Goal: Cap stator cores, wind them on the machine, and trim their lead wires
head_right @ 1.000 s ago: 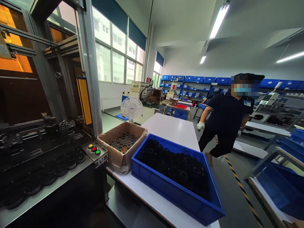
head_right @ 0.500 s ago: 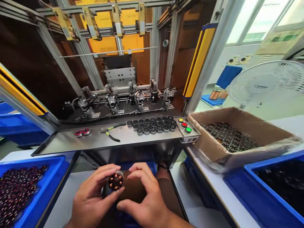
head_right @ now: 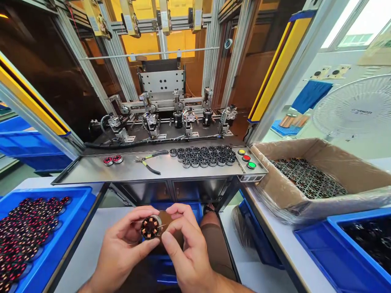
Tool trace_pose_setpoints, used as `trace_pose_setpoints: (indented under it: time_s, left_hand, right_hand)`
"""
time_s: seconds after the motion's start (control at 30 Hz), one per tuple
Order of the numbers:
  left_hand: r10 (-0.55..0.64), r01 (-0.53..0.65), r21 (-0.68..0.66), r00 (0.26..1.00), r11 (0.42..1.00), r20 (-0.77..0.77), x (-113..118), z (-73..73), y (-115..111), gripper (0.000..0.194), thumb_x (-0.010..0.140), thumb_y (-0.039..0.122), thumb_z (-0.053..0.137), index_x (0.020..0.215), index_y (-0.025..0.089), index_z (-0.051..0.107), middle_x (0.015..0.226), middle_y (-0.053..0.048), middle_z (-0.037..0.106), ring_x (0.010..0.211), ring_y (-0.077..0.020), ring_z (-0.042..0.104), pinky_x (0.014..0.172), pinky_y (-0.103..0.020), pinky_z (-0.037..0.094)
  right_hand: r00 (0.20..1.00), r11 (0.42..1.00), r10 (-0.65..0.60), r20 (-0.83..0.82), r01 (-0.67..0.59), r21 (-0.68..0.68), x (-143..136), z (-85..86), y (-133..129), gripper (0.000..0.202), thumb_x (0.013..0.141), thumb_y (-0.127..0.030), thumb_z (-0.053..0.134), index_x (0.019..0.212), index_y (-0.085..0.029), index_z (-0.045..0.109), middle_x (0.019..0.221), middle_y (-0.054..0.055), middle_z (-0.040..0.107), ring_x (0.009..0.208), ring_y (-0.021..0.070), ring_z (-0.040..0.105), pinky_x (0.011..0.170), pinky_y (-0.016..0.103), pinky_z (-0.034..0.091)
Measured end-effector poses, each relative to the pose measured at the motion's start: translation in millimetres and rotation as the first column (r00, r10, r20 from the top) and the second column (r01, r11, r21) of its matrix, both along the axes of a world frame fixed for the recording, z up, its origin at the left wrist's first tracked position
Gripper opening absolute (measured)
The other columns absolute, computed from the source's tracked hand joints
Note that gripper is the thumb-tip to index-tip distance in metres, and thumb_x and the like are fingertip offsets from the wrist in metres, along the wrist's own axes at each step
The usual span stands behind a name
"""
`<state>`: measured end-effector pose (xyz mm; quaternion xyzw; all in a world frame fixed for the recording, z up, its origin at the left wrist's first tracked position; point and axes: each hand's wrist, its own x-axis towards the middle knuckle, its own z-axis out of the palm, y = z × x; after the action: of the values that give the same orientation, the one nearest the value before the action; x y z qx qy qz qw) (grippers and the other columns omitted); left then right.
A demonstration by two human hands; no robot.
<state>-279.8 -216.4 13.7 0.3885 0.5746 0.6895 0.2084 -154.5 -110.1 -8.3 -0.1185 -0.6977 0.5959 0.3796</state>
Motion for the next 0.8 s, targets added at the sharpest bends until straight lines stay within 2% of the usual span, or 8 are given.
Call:
trace_pose_setpoints:
  time_s: [0.07,0.13,0.27,0.37,0.43,0.5,0.63,0.8]
  left_hand:
    - [-0.063,0.065,-0.01,0.984,0.998,0.166,0,-1.1,0,0.036,0.07,0.013,0.084,0.103,0.024,0.074,0.1,-0.004,0.076,0.087,-0.0153,0.074,0.079,-0.018,0.06]
    - [-0.083,0.083,0.01,0.974,0.996,0.211,0,-2.4,1,0.037,0.068,0.013,0.085,0.103,0.022,0.075,0.099,-0.005,0.077,0.086,-0.0157,0.074,0.078,-0.018,0.06]
    - [0.032,-0.026,0.072,0.997,0.997,-0.076,3,-4.0,1,0.04,0.068,0.004,0.079,0.102,0.024,0.074,0.101,-0.005,0.075,0.09,-0.0164,0.074,0.079,-0.019,0.06]
    - [0.118,-0.082,0.114,0.926,0.99,-0.36,5,-5.5,-1,0.042,0.07,0.002,0.073,0.106,0.023,0.07,0.101,-0.006,0.074,0.092,-0.0176,0.073,0.078,-0.021,0.061]
    - [0.149,-0.105,0.12,0.874,0.987,-0.463,6,-6.9,-2,0.044,0.071,0.003,0.072,0.109,0.023,0.068,0.102,-0.006,0.073,0.091,-0.0174,0.073,0.078,-0.022,0.061]
    - [0.16,-0.116,0.118,0.853,0.986,-0.496,7,-8.1,-3,0.043,0.071,0.003,0.072,0.11,0.023,0.066,0.103,-0.006,0.072,0.09,-0.0168,0.072,0.078,-0.022,0.061]
    - [0.154,-0.111,0.125,0.89,0.986,-0.429,7,-10.3,-4,0.042,0.074,0.004,0.069,0.111,0.024,0.066,0.103,-0.006,0.072,0.093,-0.0182,0.072,0.079,-0.024,0.061]
    - [0.114,-0.094,0.067,0.887,0.993,-0.447,4,-13.9,-9,0.045,0.074,0.005,0.072,0.114,0.024,0.064,0.107,-0.006,0.07,0.099,-0.0178,0.07,0.083,-0.024,0.059]
  right_hand:
    - [1.0,1.0,-0.016,0.018,0.016,-0.005,0,-3.2,-2,0.015,0.096,-0.029,0.057,0.083,-0.022,0.06,0.121,0.006,0.053,0.108,0.0181,0.055,0.096,0.031,0.044]
    - [0.999,1.0,-0.022,0.034,0.021,0.008,0,-7.0,-2,0.016,0.096,-0.029,0.057,0.082,-0.022,0.059,0.123,0.007,0.053,0.109,0.0191,0.055,0.097,0.032,0.043]
    - [1.0,1.0,0.008,-0.009,-0.008,-0.012,0,-11.1,1,0.011,0.094,-0.033,0.06,0.091,-0.023,0.056,0.124,0.008,0.053,0.114,0.0218,0.053,0.1,0.036,0.042]
    - [0.998,0.998,0.05,-0.036,-0.051,-0.037,-1,-8.0,2,0.018,0.091,-0.036,0.065,0.096,-0.024,0.053,0.126,0.008,0.052,0.115,0.022,0.052,0.1,0.036,0.043]
    - [0.996,0.995,0.082,-0.035,-0.084,-0.054,-3,-5.0,0,0.015,0.094,-0.036,0.061,0.091,-0.024,0.053,0.121,0.007,0.053,0.112,0.0201,0.052,0.1,0.033,0.042]
    - [0.996,0.988,0.087,-0.035,-0.091,-0.127,-5,-4.1,-4,0.017,0.099,-0.036,0.053,0.088,-0.023,0.054,0.116,0.006,0.053,0.107,0.0174,0.053,0.097,0.03,0.044]
    - [0.998,0.956,0.06,0.01,-0.055,-0.288,-7,-9.7,-10,0.022,0.103,-0.038,0.042,0.093,-0.023,0.054,0.108,0.005,0.054,0.099,0.0154,0.054,0.09,0.026,0.046]
    - [0.996,0.985,0.046,-0.072,-0.058,-0.164,-4,-12.0,-8,0.017,0.097,-0.041,0.057,0.105,-0.028,0.052,0.119,0.005,0.054,0.112,0.0179,0.053,0.099,0.03,0.044]
